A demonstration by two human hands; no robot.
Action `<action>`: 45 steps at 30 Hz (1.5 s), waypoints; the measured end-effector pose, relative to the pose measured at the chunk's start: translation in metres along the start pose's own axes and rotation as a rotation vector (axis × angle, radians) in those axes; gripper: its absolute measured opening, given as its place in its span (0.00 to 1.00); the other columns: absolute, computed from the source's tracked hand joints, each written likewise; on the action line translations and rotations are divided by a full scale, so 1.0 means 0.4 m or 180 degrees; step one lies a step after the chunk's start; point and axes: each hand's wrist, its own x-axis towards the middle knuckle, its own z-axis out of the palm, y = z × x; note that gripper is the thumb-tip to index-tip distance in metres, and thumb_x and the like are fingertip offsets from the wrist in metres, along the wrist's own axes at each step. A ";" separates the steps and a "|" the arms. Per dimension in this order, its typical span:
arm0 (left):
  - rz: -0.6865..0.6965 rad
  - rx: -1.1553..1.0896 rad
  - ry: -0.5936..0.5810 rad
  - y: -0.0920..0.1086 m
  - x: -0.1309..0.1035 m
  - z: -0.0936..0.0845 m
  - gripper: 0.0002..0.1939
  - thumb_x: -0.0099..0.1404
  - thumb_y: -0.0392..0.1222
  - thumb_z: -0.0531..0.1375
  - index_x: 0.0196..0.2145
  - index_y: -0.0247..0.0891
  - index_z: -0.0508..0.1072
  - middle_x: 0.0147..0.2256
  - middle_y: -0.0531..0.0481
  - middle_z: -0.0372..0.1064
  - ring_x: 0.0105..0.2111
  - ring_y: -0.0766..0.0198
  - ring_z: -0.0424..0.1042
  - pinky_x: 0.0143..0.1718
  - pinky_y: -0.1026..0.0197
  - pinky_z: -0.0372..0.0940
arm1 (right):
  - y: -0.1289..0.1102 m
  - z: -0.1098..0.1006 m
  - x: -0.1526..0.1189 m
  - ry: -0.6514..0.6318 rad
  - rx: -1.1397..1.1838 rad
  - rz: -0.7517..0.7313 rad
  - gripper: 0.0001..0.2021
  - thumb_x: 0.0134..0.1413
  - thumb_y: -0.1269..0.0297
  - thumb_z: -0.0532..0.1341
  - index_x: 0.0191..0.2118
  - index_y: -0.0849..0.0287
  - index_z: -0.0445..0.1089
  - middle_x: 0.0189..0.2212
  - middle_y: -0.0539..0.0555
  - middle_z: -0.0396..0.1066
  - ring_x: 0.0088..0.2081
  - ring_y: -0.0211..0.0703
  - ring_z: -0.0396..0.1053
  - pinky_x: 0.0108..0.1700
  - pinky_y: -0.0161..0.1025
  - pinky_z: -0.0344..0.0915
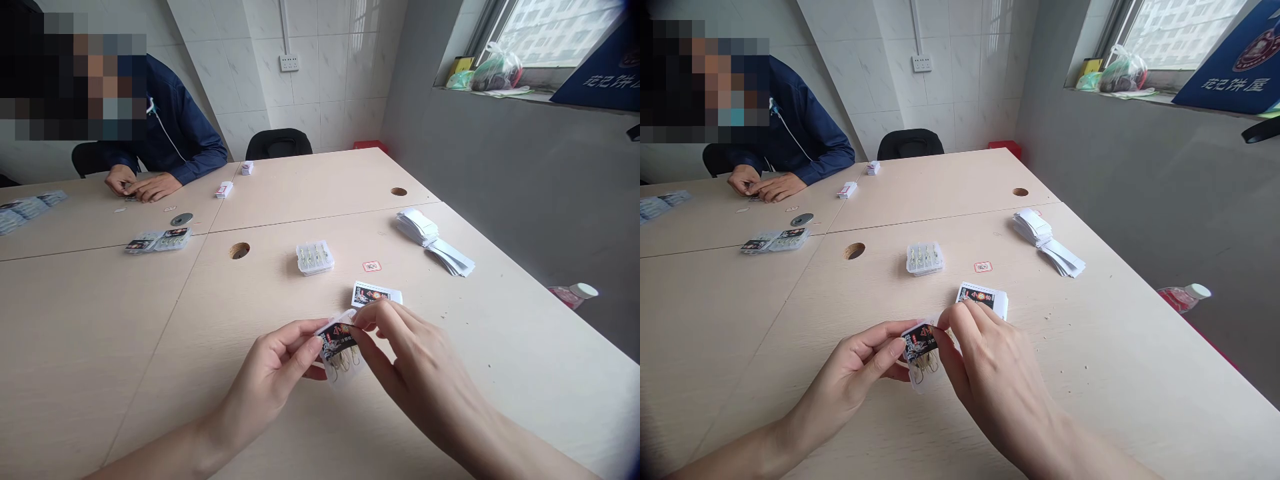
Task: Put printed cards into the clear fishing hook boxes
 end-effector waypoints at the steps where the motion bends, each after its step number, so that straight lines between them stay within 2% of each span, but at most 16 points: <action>1: 0.0005 -0.0002 -0.0002 -0.001 0.000 0.000 0.17 0.69 0.45 0.55 0.54 0.45 0.71 0.49 0.50 0.73 0.42 0.61 0.73 0.41 0.59 0.73 | 0.000 0.001 -0.001 -0.0021 0.0047 0.0025 0.04 0.64 0.66 0.52 0.36 0.55 0.60 0.29 0.48 0.68 0.28 0.37 0.65 0.26 0.34 0.56; 6: 0.0096 0.0030 -0.0045 -0.004 0.007 -0.001 0.17 0.69 0.45 0.55 0.54 0.45 0.71 0.50 0.50 0.73 0.43 0.61 0.72 0.43 0.59 0.73 | 0.000 0.004 -0.009 -0.0045 0.0251 0.0083 0.03 0.64 0.66 0.53 0.36 0.55 0.61 0.32 0.48 0.71 0.28 0.36 0.66 0.26 0.33 0.57; 15: 0.0101 0.0077 0.0015 -0.005 0.005 -0.003 0.16 0.69 0.45 0.55 0.53 0.46 0.71 0.47 0.51 0.73 0.41 0.62 0.72 0.42 0.59 0.73 | -0.017 0.004 -0.012 0.0005 0.0269 -0.0050 0.04 0.64 0.68 0.52 0.36 0.56 0.58 0.31 0.51 0.74 0.28 0.38 0.71 0.27 0.34 0.61; 25: 0.0139 0.0060 0.0032 -0.007 0.006 -0.005 0.16 0.69 0.44 0.55 0.53 0.46 0.72 0.47 0.52 0.73 0.41 0.63 0.72 0.42 0.60 0.72 | -0.030 0.007 -0.017 0.0197 0.0028 -0.0536 0.05 0.61 0.74 0.54 0.37 0.57 0.58 0.32 0.54 0.75 0.26 0.39 0.71 0.24 0.34 0.59; 30: 0.0141 0.0050 0.0019 -0.007 0.004 -0.006 0.16 0.69 0.44 0.55 0.53 0.47 0.72 0.45 0.52 0.74 0.40 0.64 0.72 0.42 0.61 0.73 | -0.025 0.011 -0.015 0.0148 0.0050 -0.0480 0.04 0.61 0.74 0.54 0.38 0.57 0.60 0.28 0.52 0.73 0.25 0.38 0.69 0.25 0.34 0.59; 39: 0.0132 0.0037 0.0059 -0.007 0.009 -0.004 0.16 0.69 0.45 0.55 0.52 0.45 0.72 0.48 0.50 0.73 0.41 0.62 0.72 0.43 0.59 0.73 | -0.016 0.007 -0.020 0.0091 0.0259 -0.0281 0.04 0.62 0.72 0.55 0.36 0.56 0.60 0.29 0.48 0.70 0.28 0.36 0.68 0.29 0.34 0.58; 45: 0.0137 0.0026 0.0026 -0.008 0.007 -0.005 0.16 0.69 0.44 0.55 0.52 0.45 0.73 0.49 0.50 0.72 0.43 0.61 0.72 0.42 0.60 0.73 | -0.012 0.010 -0.013 0.0183 0.0021 -0.0316 0.05 0.61 0.71 0.55 0.33 0.57 0.60 0.25 0.47 0.65 0.23 0.34 0.60 0.26 0.34 0.52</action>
